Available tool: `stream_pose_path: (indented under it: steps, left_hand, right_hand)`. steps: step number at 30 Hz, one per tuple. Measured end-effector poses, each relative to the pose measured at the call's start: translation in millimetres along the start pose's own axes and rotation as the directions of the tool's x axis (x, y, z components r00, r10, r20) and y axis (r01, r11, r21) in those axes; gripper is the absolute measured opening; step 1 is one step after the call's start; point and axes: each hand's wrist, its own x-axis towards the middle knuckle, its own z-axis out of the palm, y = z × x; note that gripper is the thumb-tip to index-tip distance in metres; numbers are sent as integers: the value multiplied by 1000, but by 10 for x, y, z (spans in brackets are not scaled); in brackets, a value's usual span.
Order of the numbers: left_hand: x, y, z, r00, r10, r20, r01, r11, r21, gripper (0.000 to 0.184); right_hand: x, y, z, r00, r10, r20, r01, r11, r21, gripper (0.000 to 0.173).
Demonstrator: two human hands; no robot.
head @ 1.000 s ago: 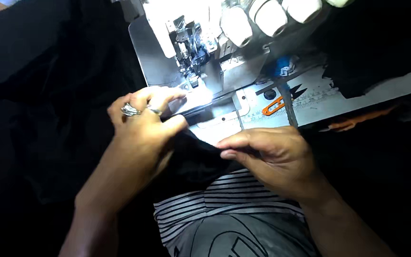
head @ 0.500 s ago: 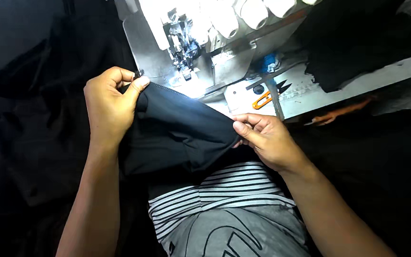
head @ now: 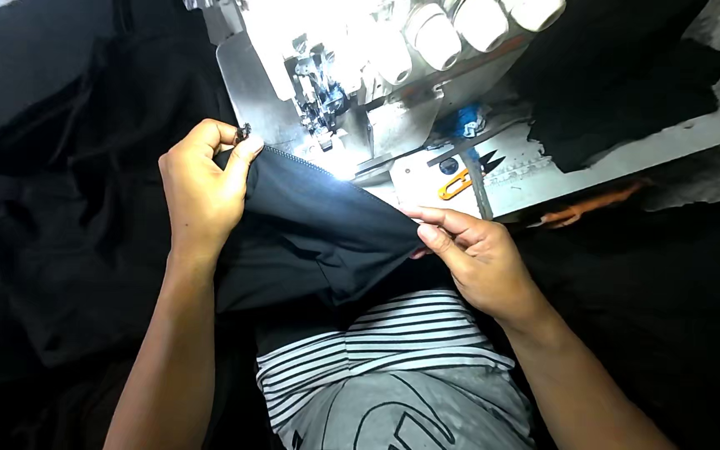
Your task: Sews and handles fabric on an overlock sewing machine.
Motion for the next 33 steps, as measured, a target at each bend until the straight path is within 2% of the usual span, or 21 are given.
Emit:
stream_pose_path:
  steps: [3, 8, 17, 27, 33]
  left_hand:
    - [-4, 8, 9, 1000, 8, -5, -8, 1000, -5, 23]
    - [-11, 20, 33, 1000, 18, -20, -19, 1000, -25, 22]
    - [-12, 9, 59, 999, 43, -22, -44, 998, -48, 21]
    - [-44, -46, 134, 996, 58, -68, -66, 990, -124, 21]
    - [-18, -23, 87, 999, 40, 1, -40, 996, -78, 20]
  right_hand:
    - [-26, 13, -20, 1000, 7, 12, -6, 998, -58, 31]
    - [-37, 64, 15, 998, 32, -47, -35, 996, -76, 17]
    - [-39, 86, -39, 1000, 16, -20, -18, 991, -129, 9]
    - [-36, 115, -44, 998, 18, -61, -26, 990, -137, 8]
    - [-29, 107, -108, 998, 26, -53, -34, 986, -161, 7]
